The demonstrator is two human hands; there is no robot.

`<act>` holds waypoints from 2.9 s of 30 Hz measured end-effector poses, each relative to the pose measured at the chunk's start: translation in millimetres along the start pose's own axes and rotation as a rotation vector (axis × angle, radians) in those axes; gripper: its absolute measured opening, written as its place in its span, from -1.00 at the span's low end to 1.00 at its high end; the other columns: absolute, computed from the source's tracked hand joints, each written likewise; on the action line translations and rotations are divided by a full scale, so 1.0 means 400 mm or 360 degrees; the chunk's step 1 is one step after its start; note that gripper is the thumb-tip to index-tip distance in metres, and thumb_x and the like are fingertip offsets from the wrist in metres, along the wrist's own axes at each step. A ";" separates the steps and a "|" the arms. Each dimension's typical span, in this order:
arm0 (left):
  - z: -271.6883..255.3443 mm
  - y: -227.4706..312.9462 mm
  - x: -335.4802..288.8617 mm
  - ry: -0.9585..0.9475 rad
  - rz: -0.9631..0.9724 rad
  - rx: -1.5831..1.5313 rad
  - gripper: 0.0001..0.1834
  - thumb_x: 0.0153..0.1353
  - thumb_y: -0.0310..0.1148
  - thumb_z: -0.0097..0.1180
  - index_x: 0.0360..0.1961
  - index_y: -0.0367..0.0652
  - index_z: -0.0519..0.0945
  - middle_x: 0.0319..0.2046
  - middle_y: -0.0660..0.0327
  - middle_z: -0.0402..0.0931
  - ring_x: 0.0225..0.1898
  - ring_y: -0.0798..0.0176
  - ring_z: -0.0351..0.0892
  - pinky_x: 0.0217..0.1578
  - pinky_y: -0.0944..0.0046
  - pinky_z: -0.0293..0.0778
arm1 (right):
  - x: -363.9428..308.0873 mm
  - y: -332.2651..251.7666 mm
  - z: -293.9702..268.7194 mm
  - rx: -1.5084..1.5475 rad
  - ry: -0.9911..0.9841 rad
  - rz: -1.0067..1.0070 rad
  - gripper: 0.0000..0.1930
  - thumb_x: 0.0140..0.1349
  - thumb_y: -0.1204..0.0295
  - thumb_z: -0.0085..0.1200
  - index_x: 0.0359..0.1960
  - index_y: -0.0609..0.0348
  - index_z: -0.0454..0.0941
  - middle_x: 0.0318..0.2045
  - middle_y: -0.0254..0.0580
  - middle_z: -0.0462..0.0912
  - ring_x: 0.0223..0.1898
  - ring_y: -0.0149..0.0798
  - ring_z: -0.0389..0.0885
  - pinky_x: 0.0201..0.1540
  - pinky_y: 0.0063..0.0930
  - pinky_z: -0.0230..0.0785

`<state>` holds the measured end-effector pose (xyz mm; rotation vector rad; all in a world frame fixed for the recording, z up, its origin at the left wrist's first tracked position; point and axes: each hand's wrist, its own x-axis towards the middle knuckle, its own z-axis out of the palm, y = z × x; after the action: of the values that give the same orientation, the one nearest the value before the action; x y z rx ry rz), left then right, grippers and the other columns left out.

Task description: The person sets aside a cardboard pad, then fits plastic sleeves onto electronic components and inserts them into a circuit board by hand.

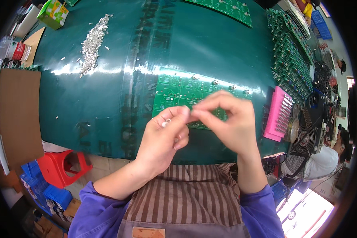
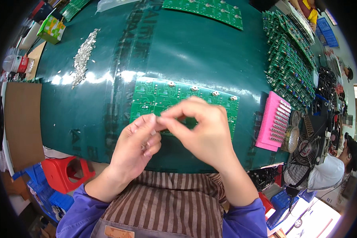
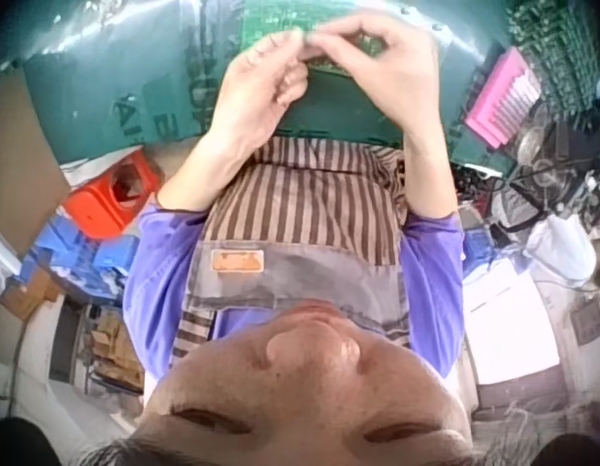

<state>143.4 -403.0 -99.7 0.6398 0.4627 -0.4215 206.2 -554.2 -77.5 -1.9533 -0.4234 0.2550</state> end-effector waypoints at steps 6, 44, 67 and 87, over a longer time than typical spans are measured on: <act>-0.003 0.015 -0.017 0.0078 -0.0004 -0.0345 -0.60 0.32 -0.30 -0.15 0.06 -0.39 0.29 -0.08 -0.06 0.44 -0.51 0.47 0.28 -0.54 0.48 0.26 | 0.155 0.004 0.061 -0.0195 0.0192 -0.0181 -0.91 0.01 0.50 0.17 -0.46 0.28 0.62 -0.55 -0.18 0.65 -0.45 -0.35 0.62 -0.35 -0.52 0.44; -0.019 0.001 -0.006 -0.0052 0.0025 -0.0204 -0.59 0.31 -0.33 -0.18 0.10 -0.37 0.28 -0.24 0.03 0.50 -0.55 0.47 0.28 -0.58 0.47 0.23 | 0.149 0.041 0.090 -0.0398 0.0261 -0.0347 -0.90 -0.08 0.60 0.17 -0.46 0.27 0.58 -0.35 -0.06 0.63 -0.28 -0.07 0.60 -0.23 -0.33 0.46; 0.031 -0.046 -0.010 -0.0285 -0.0149 0.0155 -0.74 0.25 -0.44 0.02 -0.04 -0.24 0.50 -0.25 0.10 0.52 -0.60 0.58 0.16 -0.60 0.55 0.12 | -0.147 0.222 -0.410 -0.1549 0.1019 0.0409 -0.89 0.09 0.44 0.09 -0.41 0.23 0.54 -0.43 -0.06 0.56 -0.39 -0.11 0.55 -0.27 -0.32 0.38; 0.042 -0.071 -0.009 -0.0218 -0.0094 -0.0034 -0.79 0.17 -0.51 0.13 -0.14 -0.20 0.58 -0.36 0.30 0.52 -0.55 0.59 0.21 -0.62 0.53 0.07 | -0.171 0.023 -0.030 0.0854 0.0346 0.0076 -0.85 0.08 0.74 0.07 -0.29 0.37 0.52 -0.31 -0.10 0.59 -0.21 -0.30 0.57 -0.11 -0.49 0.41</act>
<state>130.9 -433.9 -99.1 0.5738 0.3560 -0.5120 149.6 -595.6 -82.1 -1.4441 -0.1430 0.1627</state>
